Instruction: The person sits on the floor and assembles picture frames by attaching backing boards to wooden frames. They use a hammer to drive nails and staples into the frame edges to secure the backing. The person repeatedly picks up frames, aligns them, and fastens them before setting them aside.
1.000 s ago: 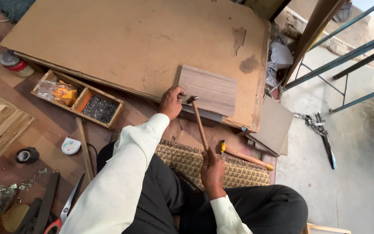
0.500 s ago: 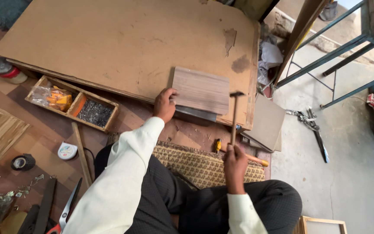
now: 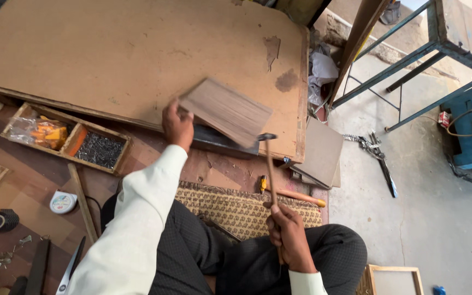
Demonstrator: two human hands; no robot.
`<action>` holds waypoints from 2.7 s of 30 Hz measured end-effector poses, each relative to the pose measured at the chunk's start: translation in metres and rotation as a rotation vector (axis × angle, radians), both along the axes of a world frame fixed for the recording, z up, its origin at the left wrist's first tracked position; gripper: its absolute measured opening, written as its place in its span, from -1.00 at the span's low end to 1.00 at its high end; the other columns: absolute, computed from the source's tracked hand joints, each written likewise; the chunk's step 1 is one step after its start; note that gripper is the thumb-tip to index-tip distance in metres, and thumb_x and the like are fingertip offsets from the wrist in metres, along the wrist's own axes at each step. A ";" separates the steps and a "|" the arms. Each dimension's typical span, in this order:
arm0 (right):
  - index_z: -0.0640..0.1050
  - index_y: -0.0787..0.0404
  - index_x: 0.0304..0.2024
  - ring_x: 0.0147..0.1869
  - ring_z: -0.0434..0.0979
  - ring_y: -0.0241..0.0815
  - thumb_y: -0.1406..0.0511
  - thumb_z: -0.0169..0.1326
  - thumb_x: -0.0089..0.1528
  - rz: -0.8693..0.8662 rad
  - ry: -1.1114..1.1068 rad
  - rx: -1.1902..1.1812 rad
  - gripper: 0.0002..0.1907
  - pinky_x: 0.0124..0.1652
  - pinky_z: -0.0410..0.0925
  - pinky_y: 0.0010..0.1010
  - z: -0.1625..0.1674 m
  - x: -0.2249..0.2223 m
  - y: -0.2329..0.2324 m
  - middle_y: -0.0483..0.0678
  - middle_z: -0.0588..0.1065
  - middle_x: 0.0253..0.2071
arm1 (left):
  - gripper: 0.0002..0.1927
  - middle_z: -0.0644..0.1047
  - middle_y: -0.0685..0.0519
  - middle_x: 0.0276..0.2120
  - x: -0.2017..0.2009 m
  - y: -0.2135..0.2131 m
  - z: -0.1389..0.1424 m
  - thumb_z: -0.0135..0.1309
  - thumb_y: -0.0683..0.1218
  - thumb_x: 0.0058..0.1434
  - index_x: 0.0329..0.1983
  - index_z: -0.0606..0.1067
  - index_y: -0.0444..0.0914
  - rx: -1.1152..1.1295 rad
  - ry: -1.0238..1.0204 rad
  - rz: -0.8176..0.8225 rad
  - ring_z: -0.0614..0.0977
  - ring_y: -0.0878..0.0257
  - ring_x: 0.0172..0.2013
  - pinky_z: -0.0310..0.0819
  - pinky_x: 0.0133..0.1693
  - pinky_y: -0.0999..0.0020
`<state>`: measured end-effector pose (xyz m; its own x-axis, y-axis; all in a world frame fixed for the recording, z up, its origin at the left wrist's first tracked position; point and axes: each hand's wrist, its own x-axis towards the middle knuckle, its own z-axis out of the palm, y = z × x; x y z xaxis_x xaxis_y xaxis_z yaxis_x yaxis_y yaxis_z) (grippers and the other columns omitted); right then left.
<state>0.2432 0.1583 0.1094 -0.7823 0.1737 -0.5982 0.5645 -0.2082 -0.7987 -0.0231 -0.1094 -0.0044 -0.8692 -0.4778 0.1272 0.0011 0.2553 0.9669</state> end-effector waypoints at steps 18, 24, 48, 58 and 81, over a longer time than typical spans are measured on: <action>0.50 0.39 0.13 -0.58 0.21 -0.36 0.26 -0.01 0.36 -0.245 0.071 -0.115 -0.62 -0.61 0.11 -0.51 -0.062 -0.001 0.000 -0.10 0.36 -0.50 | -0.58 0.39 -0.03 0.35 0.027 0.017 0.024 0.23 -0.29 0.09 0.04 0.62 -0.16 -0.722 0.027 -0.798 0.27 -0.02 0.41 0.00 0.43 0.11; 0.51 0.36 0.12 -0.56 0.26 -0.31 0.24 -0.03 0.36 -0.178 0.052 -0.153 -0.63 -0.58 0.17 -0.47 -0.061 -0.005 -0.003 -0.07 0.39 -0.49 | -0.57 0.47 -0.02 0.27 0.029 0.017 0.018 0.17 -0.38 0.05 -0.02 0.66 -0.17 -0.749 0.108 -0.706 0.37 -0.02 0.34 0.14 0.37 0.12; 0.51 0.26 -0.18 -0.55 0.33 -0.30 0.26 0.11 0.30 -0.146 0.042 -0.053 -0.83 -0.56 0.23 -0.46 -0.069 -0.008 -0.011 -0.09 0.42 -0.50 | -0.68 0.61 -0.07 0.09 0.071 -0.206 -0.004 0.14 -0.14 0.20 0.00 0.68 0.04 -0.820 -0.797 -0.218 0.62 -0.09 0.10 0.51 0.12 0.03; 0.50 0.23 -0.21 -0.58 0.33 -0.32 0.26 0.12 0.30 -0.119 0.058 -0.041 -0.84 -0.58 0.22 -0.49 -0.070 -0.007 -0.014 -0.10 0.42 -0.51 | -0.91 0.69 -0.11 -0.22 0.081 -0.214 -0.012 0.23 -0.10 0.14 -0.31 0.70 -0.13 -0.614 -0.442 -0.060 0.70 -0.08 -0.21 0.59 -0.05 0.09; 0.52 0.34 -0.07 -0.57 0.32 -0.34 0.30 0.10 0.32 -0.116 0.092 -0.034 -0.77 -0.57 0.23 -0.51 -0.065 -0.005 -0.021 -0.11 0.41 -0.51 | -0.87 0.67 -0.14 -0.26 0.095 -0.225 -0.001 0.13 -0.34 0.33 -0.09 0.62 -0.41 -0.144 -0.109 -0.089 0.73 0.13 -0.28 0.64 -0.24 0.36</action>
<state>0.2384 0.1369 0.0445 -0.8096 0.2472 -0.5323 0.4601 -0.2959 -0.8371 0.0718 -0.3344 -0.0053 -0.9196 -0.3819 0.0919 -0.0723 0.3945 0.9160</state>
